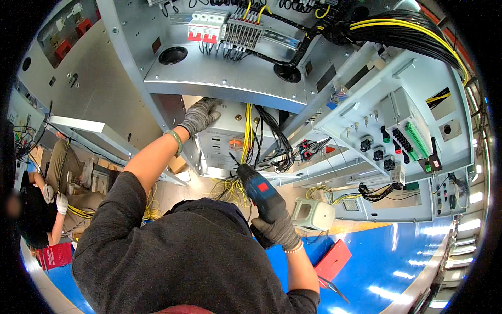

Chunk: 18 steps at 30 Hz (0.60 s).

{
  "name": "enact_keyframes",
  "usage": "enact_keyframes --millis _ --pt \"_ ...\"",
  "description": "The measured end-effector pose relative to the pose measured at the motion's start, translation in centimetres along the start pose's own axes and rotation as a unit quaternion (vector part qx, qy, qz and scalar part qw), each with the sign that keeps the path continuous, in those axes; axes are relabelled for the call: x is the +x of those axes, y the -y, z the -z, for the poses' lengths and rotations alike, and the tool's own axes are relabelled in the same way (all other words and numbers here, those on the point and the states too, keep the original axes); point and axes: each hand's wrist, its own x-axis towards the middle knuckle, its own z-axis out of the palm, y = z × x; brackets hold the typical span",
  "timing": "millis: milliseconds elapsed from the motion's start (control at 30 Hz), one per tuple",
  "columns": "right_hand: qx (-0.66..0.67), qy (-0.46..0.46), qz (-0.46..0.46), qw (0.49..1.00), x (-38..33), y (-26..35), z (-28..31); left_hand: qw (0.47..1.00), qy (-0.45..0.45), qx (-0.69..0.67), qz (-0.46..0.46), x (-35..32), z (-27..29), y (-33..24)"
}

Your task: The person works inside an open electrical cabinet, using a cordless drill to fasten components and organizing wires. They secure a metal panel and route black and yellow cables through the interior, then continue tightening connections and arranging wiring bundles.

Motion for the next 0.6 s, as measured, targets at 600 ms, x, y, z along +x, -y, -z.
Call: enact_keyframes --millis 600 --pt "0.171 -0.101 0.007 0.98 -0.3 -1.9 0.3 0.991 -0.117 0.027 -0.055 -1.9 0.8 -2.3"
